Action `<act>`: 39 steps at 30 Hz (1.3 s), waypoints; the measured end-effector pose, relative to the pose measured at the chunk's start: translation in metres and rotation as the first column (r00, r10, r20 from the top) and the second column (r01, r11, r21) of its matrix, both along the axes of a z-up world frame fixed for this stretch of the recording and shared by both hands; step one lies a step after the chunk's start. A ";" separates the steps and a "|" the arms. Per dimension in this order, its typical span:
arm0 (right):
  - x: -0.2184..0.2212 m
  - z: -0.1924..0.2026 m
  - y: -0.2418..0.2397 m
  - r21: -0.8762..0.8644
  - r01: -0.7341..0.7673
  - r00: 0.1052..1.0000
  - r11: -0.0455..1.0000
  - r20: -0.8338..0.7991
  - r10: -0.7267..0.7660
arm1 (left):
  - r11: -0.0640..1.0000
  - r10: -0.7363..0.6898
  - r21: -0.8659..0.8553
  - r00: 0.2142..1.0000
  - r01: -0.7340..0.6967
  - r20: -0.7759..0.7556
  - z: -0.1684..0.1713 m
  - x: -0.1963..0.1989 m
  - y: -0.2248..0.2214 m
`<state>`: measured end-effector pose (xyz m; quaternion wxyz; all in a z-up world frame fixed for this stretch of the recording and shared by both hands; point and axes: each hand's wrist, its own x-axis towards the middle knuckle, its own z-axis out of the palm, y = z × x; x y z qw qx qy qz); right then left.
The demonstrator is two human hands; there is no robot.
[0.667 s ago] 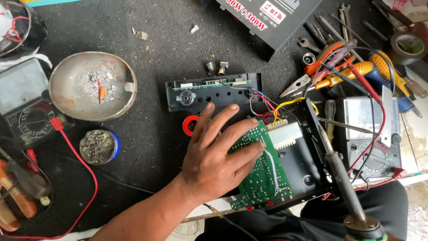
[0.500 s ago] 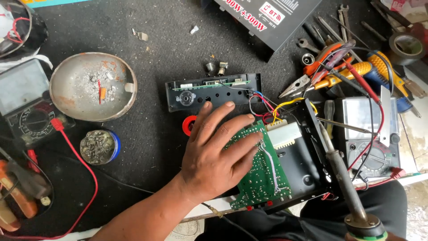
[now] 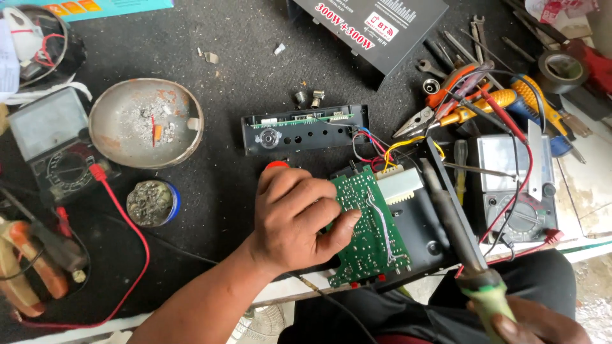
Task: Soldering components on a circuit board and reassembling it into the device housing.
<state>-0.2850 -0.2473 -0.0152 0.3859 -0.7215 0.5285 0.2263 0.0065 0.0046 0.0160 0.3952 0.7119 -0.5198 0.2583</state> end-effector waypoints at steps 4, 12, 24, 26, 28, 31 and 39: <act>0.020 0.057 0.107 -0.737 -0.042 0.500 0.674 0.569 0.653 | 0.968 -0.224 -0.111 0.974 0.225 0.022 0.004 0.003 0.002; 0.046 0.057 0.122 -0.746 0.080 0.308 0.661 0.649 0.696 | 0.901 -0.292 0.056 0.697 0.431 -0.655 0.053 -0.075 0.016; 0.064 0.065 0.143 -0.735 -0.232 0.085 0.637 0.637 0.766 | 0.876 -0.452 -0.417 -0.112 -0.244 -0.885 0.035 -0.154 0.049; 0.054 0.066 0.140 -0.703 -0.304 0.040 0.643 0.665 0.746 | 0.845 -0.478 -0.463 0.009 -0.267 -0.878 0.032 -0.131 0.074; 0.044 0.073 0.143 -0.657 -0.244 0.226 0.713 0.677 0.701 | 0.891 -0.304 -0.236 -0.122 -0.389 -0.945 0.043 -0.092 0.105; 0.040 0.068 0.127 -0.644 -0.258 0.131 0.720 0.715 0.687 | 0.844 0.341 0.336 -0.065 -0.418 -0.938 0.109 -0.045 0.115; 0.021 0.066 0.113 -0.612 -0.211 0.135 0.762 0.754 0.643 | 0.559 0.799 0.648 0.543 -0.517 -0.257 0.023 0.083 0.162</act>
